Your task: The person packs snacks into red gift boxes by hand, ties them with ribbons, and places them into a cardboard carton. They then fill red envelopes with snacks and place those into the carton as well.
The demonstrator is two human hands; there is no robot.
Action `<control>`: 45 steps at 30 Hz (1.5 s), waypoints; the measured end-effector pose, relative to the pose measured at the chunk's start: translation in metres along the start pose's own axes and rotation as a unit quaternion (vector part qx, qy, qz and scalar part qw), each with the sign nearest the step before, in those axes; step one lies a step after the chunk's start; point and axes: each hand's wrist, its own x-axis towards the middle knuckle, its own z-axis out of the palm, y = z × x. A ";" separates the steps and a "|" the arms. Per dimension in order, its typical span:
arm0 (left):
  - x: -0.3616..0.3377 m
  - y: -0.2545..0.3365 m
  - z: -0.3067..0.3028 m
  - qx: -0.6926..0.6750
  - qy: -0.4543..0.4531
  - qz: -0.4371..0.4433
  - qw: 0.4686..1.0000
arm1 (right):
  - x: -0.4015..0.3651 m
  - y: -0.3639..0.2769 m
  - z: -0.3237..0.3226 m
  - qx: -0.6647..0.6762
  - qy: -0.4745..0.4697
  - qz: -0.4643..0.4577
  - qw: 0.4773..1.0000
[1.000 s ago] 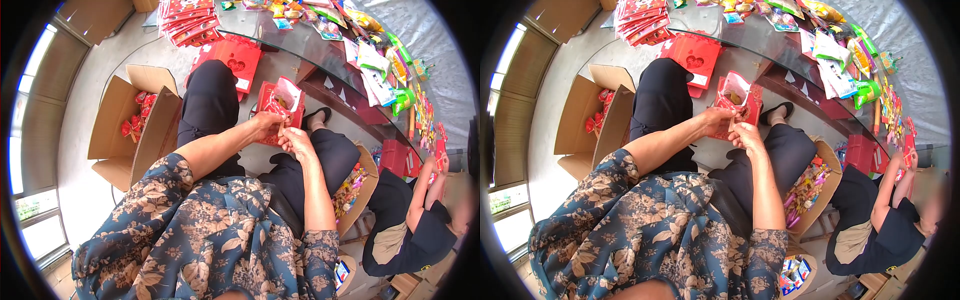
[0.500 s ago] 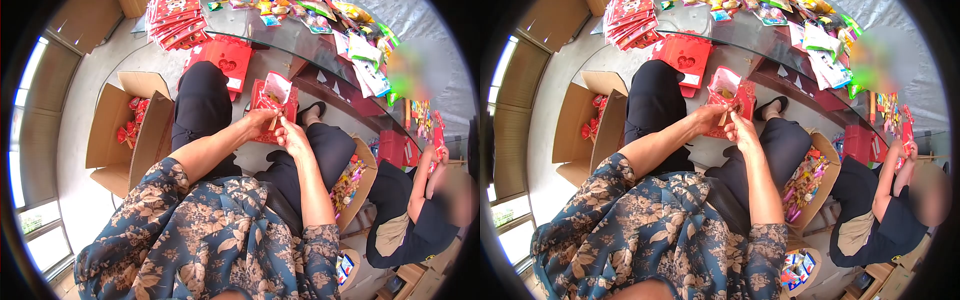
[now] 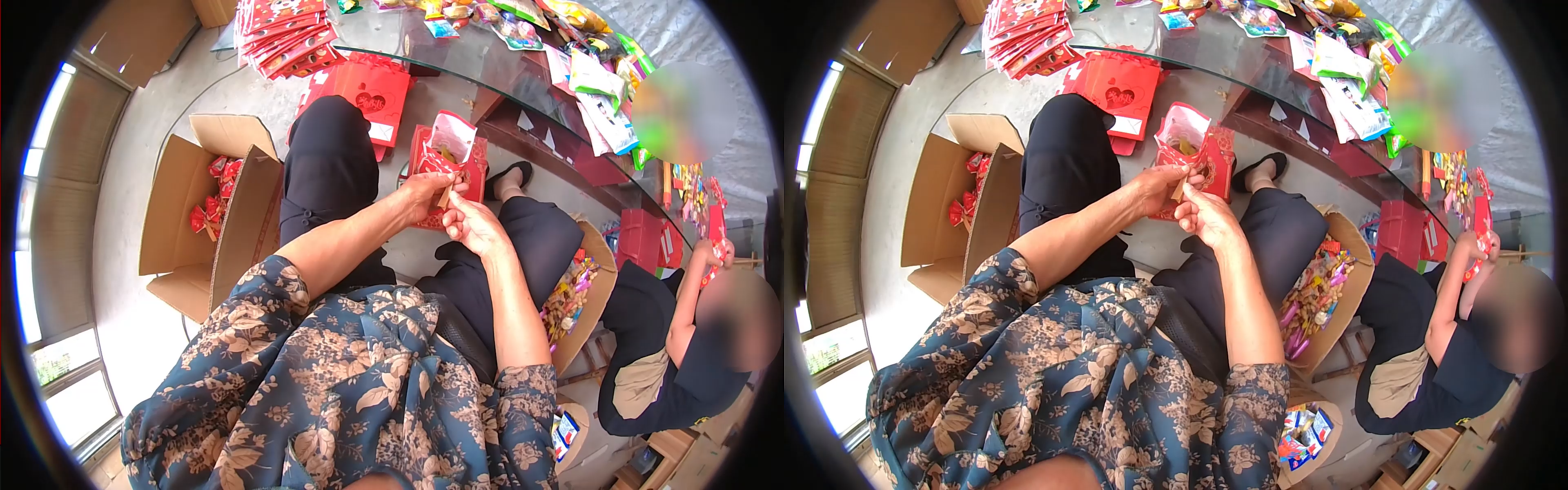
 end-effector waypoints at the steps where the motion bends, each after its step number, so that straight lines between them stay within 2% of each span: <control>1: 0.004 -0.002 -0.002 -0.008 -0.007 -0.004 1.000 | 0.006 0.004 0.000 -0.011 -0.007 0.002 1.000; 4: -0.007 0.008 -0.002 0.025 -0.101 -0.103 0.989 | 0.024 0.018 -0.009 -0.009 0.007 -0.020 1.000; 5: -0.010 0.007 0.008 0.015 -0.073 -0.096 0.993 | 0.033 0.023 -0.011 0.017 0.004 -0.036 0.999; 8: 0.004 0.010 -0.009 0.078 -0.143 -0.119 0.979 | 0.029 0.021 -0.006 0.015 0.049 -0.043 0.998; 9: -0.015 0.012 0.015 0.104 -0.058 -0.056 0.991 | 0.031 0.024 -0.011 -0.009 0.007 -0.055 0.998; 10: -0.007 0.009 0.010 0.077 -0.020 -0.021 0.997 | 0.029 0.023 -0.008 -0.039 0.019 -0.066 0.997; 15: 0.009 0.014 -0.014 0.054 0.003 -0.028 0.998 | 0.012 0.017 0.010 -0.228 0.077 -0.068 0.968; 18: 0.013 0.016 -0.020 0.098 0.007 -0.002 0.995 | 0.020 0.023 0.008 -0.360 0.037 0.010 0.932; 21: 0.010 0.016 -0.015 0.152 0.038 -0.014 0.987 | 0.011 0.029 0.010 -0.401 0.035 0.032 0.915; 24: 0.013 0.019 -0.019 0.143 0.010 0.002 0.990 | 0.006 0.028 0.008 -0.458 0.143 -0.016 0.877; 25: 0.003 0.020 -0.006 0.148 0.026 0.010 0.989 | 0.000 0.018 0.014 -0.475 0.198 -0.039 0.857; 26: -0.001 0.018 -0.004 0.151 0.014 0.014 0.988 | 0.032 0.043 -0.012 -0.488 0.259 -0.231 0.801; 27: -0.004 0.017 -0.003 0.155 0.001 0.017 0.988 | 0.018 0.032 0.000 -0.350 0.249 -0.236 0.872; 28: -0.005 0.016 -0.002 0.158 -0.014 0.021 0.987 | 0.001 0.017 0.013 -0.206 0.234 -0.236 0.920; 29: 0.011 0.016 -0.024 0.158 -0.145 -0.015 0.977 | 0.023 0.022 0.003 -0.079 0.168 -0.254 0.949; 30: 0.008 0.007 -0.018 0.136 -0.048 0.026 0.989 | 0.022 0.014 0.009 -0.042 0.167 -0.190 0.967; 32: 0.005 0.012 -0.015 0.152 -0.064 0.001 0.986 | 0.031 0.020 0.005 0.063 0.054 -0.189 0.978; 33: -0.001 0.011 -0.010 0.200 -0.048 0.002 0.979 | 0.031 0.020 0.007 0.072 0.047 -0.186 0.979; 34: -0.005 0.011 -0.006 0.192 -0.077 0.011 0.978 | 0.026 0.020 0.011 0.083 0.040 -0.181 0.979; 35: -0.003 0.009 -0.004 0.181 -0.036 0.022 0.983 | 0.022 0.019 0.015 0.056 0.071 -0.182 0.979; 36: -0.001 0.008 -0.004 0.172 0.006 0.029 0.985 | 0.022 0.023 0.025 -0.016 0.202 -0.222 0.954; 37: -0.002 0.012 -0.007 0.205 -0.037 0.032 0.978 | 0.024 0.021 0.023 -0.089 0.228 -0.243 0.939; 38: 0.000 0.012 -0.009 0.187 0.015 0.025 0.982 | 0.022 0.018 0.019 -0.159 0.254 -0.260 0.918; 41: 0.002 0.011 -0.012 0.202 -0.001 0.027 0.979 | 0.004 0.005 0.015 -0.179 0.275 -0.320 0.889; 42: 0.010 0.012 -0.022 0.204 -0.018 0.020 0.979 | 0.007 0.006 0.012 -0.153 0.261 -0.326 0.896; 45: 0.015 0.011 -0.022 0.150 -0.038 -0.004 0.988 | -0.008 0.005 0.022 -0.056 0.193 -0.268 0.942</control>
